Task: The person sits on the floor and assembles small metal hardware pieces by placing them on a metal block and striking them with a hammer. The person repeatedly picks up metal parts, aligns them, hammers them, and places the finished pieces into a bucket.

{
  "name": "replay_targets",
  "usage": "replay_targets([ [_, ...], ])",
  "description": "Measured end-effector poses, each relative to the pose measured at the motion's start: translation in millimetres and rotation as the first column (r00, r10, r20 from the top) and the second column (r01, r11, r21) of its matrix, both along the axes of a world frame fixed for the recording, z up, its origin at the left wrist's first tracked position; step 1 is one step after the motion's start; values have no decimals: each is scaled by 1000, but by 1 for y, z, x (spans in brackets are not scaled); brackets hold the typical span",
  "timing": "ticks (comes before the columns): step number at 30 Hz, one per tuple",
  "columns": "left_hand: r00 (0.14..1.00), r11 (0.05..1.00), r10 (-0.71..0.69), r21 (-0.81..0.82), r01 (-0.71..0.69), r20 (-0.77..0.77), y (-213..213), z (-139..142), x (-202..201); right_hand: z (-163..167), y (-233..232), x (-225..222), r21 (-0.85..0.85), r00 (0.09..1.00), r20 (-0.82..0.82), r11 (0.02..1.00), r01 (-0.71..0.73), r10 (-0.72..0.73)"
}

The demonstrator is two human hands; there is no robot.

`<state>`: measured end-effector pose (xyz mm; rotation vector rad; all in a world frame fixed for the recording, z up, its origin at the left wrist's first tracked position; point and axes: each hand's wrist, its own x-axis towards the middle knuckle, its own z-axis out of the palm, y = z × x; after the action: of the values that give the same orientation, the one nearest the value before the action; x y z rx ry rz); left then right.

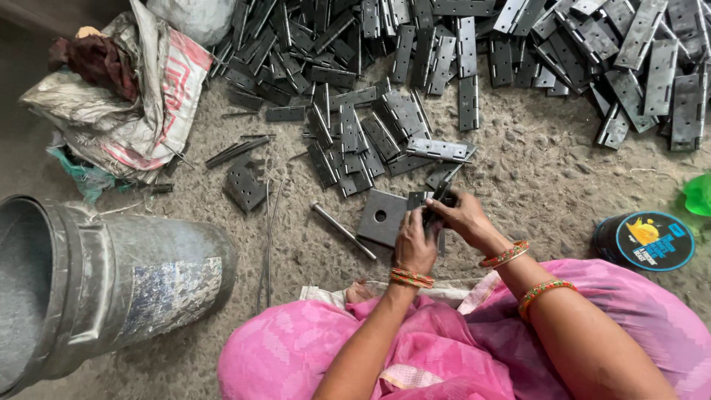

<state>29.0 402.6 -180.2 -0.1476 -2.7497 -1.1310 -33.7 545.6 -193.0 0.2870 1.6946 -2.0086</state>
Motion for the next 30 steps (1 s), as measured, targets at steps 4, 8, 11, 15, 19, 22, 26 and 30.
replay_targets([
  [4,984,955,-10,292,-44,180,-21,1,-10,1,1,-4,-133,996,70,989,70,-61],
  [8,910,772,-162,623,-125,382,-40,-16,-12,-9,-2,-3,-160,1000,-4,987,-3,3],
  [11,972,948,31,301,-102,234,-40,-34,-9,-18,2,-3,-125,997,-41,990,-65,61],
  [15,894,659,-19,678,-326,448,-41,-50,-8,-26,6,-2,16,972,-120,979,-204,204],
  [19,822,281,-233,846,-454,519,-59,-50,-14,-28,1,1,-96,983,-49,979,-181,177],
  [22,923,724,-33,646,-243,384,-70,-41,-18,-32,-3,1,-121,1000,28,993,-7,10],
  [26,936,965,258,-112,-237,240,-57,-19,-6,-42,1,6,316,998,28,948,41,-52],
  [30,991,954,34,-299,8,133,-21,-6,18,-51,0,14,472,982,-148,881,-33,116],
])
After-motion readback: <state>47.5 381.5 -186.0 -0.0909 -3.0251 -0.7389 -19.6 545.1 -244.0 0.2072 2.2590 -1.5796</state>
